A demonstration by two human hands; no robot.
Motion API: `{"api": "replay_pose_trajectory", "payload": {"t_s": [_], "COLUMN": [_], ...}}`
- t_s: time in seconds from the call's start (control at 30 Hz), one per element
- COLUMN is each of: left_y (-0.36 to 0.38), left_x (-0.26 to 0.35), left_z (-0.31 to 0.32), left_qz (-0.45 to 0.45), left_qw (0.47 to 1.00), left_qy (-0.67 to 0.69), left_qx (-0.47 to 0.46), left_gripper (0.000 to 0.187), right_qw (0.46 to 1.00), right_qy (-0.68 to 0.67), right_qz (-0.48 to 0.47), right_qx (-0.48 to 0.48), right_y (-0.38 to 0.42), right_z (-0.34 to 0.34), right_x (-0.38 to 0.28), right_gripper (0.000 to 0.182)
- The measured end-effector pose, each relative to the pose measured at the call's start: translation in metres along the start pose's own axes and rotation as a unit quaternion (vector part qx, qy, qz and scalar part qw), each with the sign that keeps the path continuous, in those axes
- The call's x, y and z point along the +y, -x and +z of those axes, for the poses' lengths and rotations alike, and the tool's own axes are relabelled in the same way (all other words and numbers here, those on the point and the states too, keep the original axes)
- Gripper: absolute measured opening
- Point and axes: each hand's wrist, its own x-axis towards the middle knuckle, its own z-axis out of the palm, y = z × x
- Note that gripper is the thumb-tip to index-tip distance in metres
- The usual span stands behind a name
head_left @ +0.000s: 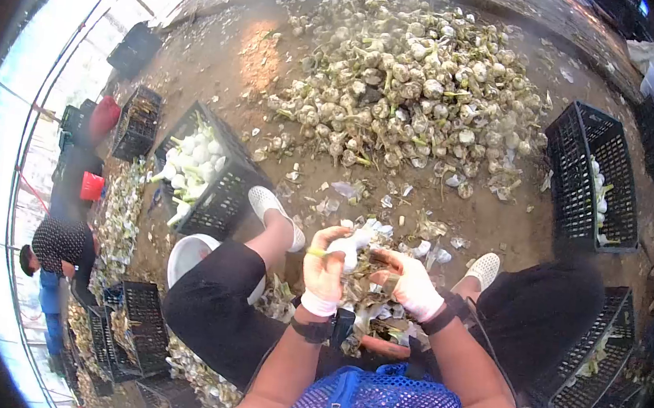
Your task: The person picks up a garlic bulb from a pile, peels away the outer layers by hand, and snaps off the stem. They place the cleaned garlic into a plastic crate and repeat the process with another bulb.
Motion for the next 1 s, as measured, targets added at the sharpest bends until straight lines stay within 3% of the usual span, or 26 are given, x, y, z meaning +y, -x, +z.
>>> {"api": "replay_pose_trajectory", "payload": {"t_s": [0.07,0.1,0.13,0.17,0.23,0.27,0.3,0.37,0.4,0.43,0.5,0.57,0.6,0.63,0.67,0.7,0.73,0.77,0.87,0.93,1.0], "left_y": [0.011,0.016,0.017,0.017,0.008,-0.002,-0.004,-0.008,-0.005,-0.007,-0.008,0.002,0.004,0.006,0.007,0.007,0.007,0.007,0.001,-0.007,-0.015], "left_x": [-0.005,-0.01,0.002,-0.025,0.018,0.026,0.041,0.033,0.028,0.016,-0.015,-0.002,0.001,0.005,0.01,0.017,0.019,0.015,0.005,0.003,-0.013], "left_z": [0.009,0.016,0.025,0.023,0.025,0.02,0.025,0.021,0.026,0.028,0.017,0.029,0.032,0.034,0.033,0.032,0.032,0.032,0.027,0.019,0.004], "left_qz": [0.033,0.044,0.034,0.017,0.005,0.05,0.102,0.141,0.056,-0.053,-0.099,-0.063,-0.091,-0.118,-0.12,-0.092,-0.065,-0.069,-0.005,-0.101,-0.158], "left_qw": [0.993,0.985,0.987,0.994,0.988,0.986,0.963,0.939,0.973,0.998,0.994,0.993,0.993,0.991,0.991,0.989,0.978,0.978,0.988,0.995,0.986], "left_qy": [-0.075,-0.119,-0.078,0.008,0.09,-0.12,-0.225,-0.266,-0.205,-0.013,-0.043,-0.066,-0.035,-0.004,0.003,-0.081,-0.167,-0.165,-0.132,-0.009,0.03], "left_qx": [-0.086,-0.116,-0.139,-0.11,-0.124,-0.108,-0.109,-0.166,-0.093,-0.03,-0.019,-0.076,-0.068,-0.063,-0.055,-0.081,-0.108,-0.108,-0.085,-0.022,0.053], "left_gripper": [0.071,0.077,0.085,0.085,0.076,0.064,0.045,0.027,0.015,0.011,0.011,0.013,0.014,0.014,0.014,0.014,0.015,0.015,0.014,0.017,0.019], "right_qw": [0.981,0.947,0.955,0.962,0.979,0.989,0.991,0.986,0.996,0.994,0.992,0.968,0.952,0.937,0.924,0.909,0.92,0.924,0.914,0.909,0.905], "right_qy": [-0.176,-0.319,-0.295,-0.271,-0.199,-0.135,-0.126,-0.123,-0.075,-0.091,-0.125,-0.246,-0.3,-0.338,-0.376,-0.415,-0.384,-0.353,-0.337,-0.399,-0.411], "right_qz": [0.024,0.009,-0.007,-0.022,-0.042,-0.058,-0.047,-0.112,-0.044,-0.057,-0.021,-0.024,-0.034,-0.031,0.0,0.03,0.071,0.109,0.143,0.12,0.112], "right_qx": [-0.074,-0.043,-0.02,0.002,0.0,-0.008,-0.015,-0.022,0.0,0.012,-0.009,-0.051,-0.045,-0.084,-0.061,-0.035,0.031,0.097,0.174,-0.005,0.024], "right_y": [0.01,0.014,0.014,0.012,0.021,0.024,0.026,0.025,0.032,0.036,0.04,0.04,0.038,0.038,0.034,0.031,0.03,0.03,0.026,0.023,0.022], "right_z": [0.002,0.012,0.007,0.001,-0.005,-0.005,-0.004,-0.005,-0.002,-0.002,-0.014,-0.014,-0.008,-0.005,-0.003,-0.002,-0.01,-0.016,-0.009,-0.022,-0.022], "right_x": [-0.012,-0.015,-0.009,-0.005,-0.03,-0.037,-0.034,-0.027,-0.039,-0.032,-0.02,-0.017,-0.015,-0.016,-0.017,-0.016,-0.007,0.002,-0.009,-0.001,-0.001], "right_gripper": [0.042,0.043,0.044,0.046,0.051,0.055,0.055,0.061,0.069,0.069,0.065,0.07,0.091,0.088,0.083,0.078,0.061,0.055,0.058,0.072,0.071]}}
